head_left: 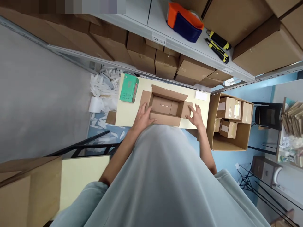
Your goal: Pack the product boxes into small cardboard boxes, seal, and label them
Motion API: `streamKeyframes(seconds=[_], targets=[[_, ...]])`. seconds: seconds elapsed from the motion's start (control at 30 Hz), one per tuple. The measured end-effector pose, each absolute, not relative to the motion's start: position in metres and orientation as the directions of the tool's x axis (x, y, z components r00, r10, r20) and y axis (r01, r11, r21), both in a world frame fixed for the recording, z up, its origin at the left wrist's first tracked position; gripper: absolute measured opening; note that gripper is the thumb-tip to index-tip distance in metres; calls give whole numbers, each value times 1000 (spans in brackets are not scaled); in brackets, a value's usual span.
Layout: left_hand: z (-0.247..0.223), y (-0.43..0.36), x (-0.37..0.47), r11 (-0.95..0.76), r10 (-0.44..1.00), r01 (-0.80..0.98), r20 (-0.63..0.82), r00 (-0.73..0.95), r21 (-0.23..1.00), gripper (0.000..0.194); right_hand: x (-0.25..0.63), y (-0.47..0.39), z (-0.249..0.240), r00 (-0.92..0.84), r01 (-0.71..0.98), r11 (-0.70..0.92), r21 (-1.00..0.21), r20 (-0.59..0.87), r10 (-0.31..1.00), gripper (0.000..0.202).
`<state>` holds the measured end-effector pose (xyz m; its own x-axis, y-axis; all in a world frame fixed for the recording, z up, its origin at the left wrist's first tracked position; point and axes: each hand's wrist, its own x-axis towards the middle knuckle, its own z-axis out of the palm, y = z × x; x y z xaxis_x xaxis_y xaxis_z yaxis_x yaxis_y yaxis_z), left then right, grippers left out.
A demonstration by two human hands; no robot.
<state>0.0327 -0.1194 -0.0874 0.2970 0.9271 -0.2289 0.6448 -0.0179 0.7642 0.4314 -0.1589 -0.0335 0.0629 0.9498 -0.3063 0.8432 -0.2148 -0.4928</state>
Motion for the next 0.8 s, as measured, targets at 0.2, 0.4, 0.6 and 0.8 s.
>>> streamKeyframes(seconds=[0.2,0.4,0.6,0.8], targets=[[-103,-110,37,-50,924,649,-212,319,759,133,422,-153,-65,140,807,-362,-468,-443,886,78],[-102,-98,34,23,936,588,-225,272,809,133,418,-146,-51,172,770,-396,-501,-434,884,78],[-95,-76,25,120,980,537,-186,71,835,90,399,-151,-20,263,730,-433,-528,-368,892,81],[-75,-92,13,94,995,544,-98,-22,834,74,378,-164,6,336,784,-408,-468,-233,912,93]])
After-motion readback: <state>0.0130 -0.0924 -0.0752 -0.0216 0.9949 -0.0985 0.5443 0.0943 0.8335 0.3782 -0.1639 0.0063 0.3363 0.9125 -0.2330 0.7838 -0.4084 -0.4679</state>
